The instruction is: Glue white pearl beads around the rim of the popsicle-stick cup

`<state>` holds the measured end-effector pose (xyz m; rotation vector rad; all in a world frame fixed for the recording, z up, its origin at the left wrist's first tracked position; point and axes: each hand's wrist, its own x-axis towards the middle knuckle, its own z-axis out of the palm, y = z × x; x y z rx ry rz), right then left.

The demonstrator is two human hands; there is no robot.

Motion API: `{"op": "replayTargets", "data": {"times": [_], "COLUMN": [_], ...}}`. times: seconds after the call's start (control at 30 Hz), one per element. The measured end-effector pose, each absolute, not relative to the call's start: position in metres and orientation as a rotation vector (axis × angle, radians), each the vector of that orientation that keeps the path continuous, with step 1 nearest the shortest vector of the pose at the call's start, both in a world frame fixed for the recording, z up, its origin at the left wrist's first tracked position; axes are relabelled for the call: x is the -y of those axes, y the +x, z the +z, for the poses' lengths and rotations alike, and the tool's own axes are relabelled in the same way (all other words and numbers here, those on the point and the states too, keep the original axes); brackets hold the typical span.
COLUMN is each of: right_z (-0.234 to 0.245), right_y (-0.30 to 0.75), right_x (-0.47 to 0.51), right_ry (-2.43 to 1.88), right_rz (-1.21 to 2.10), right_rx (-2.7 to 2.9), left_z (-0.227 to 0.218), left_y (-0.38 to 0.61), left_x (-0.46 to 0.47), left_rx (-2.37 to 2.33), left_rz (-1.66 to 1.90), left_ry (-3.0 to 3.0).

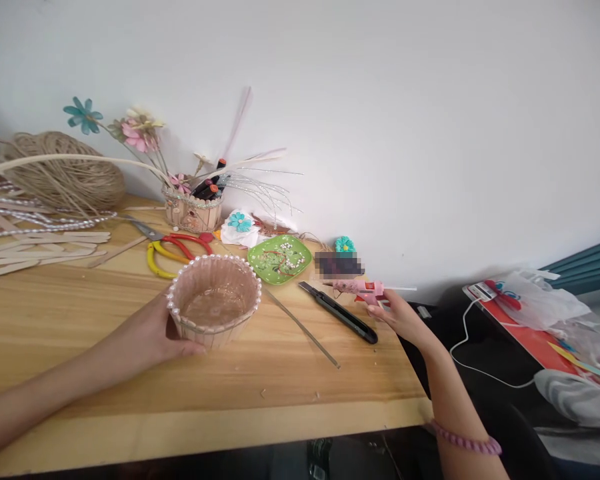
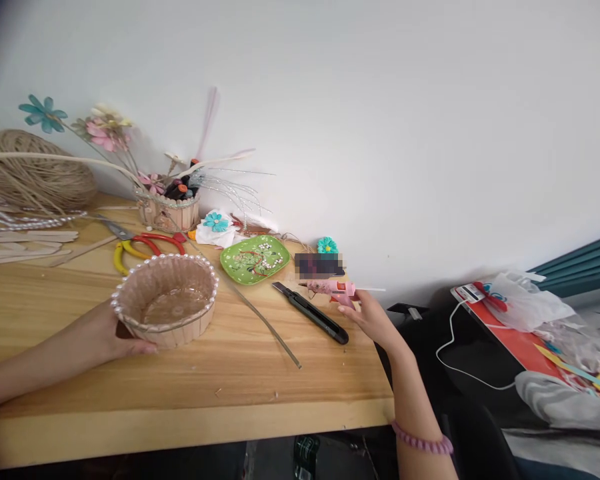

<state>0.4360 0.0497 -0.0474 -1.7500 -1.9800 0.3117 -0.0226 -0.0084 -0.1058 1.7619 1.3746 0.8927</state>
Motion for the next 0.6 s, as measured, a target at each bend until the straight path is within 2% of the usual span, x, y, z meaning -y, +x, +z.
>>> {"op": "replayTargets", "data": {"times": [0.07,0.13,0.2,0.23,0.33,0.43,0.6], "right_z": [-0.037,-0.021,-0.005,0.002,0.010,-0.004,-0.036], "right_y": [0.444,0.441,0.421,0.405,0.344,0.289,0.255], "right_x": [-0.031,-0.011,0.004,0.007,-0.012,-0.063,-0.133], "right_ry": [-1.872,-1.988,-1.943,-1.821,-1.536,-1.564,-1.616], "right_rz": [0.201,-0.063,-0.332,-0.362,-0.159,0.014,0.065], "right_rx": [1.942,1.841,1.746,1.763,2.080,2.467,2.667], "left_z": [-0.107,-0.108,-0.108,-0.108,-0.106,-0.103,-0.104], "left_y": [-0.023,-0.023,-0.023,-0.023,-0.023,-0.023,-0.023], "left_x": [0.008,0.008,0.008,0.008,0.008,0.009,0.009], "left_rx": [-1.383,-1.366,-1.356,-1.360,-1.359,-1.347,-1.358], "left_rz": [0.895,0.899,0.900,0.904,0.913,0.898,0.891], "left_ry": [1.748,1.749,1.773,1.783,1.776,1.764,1.815]}}
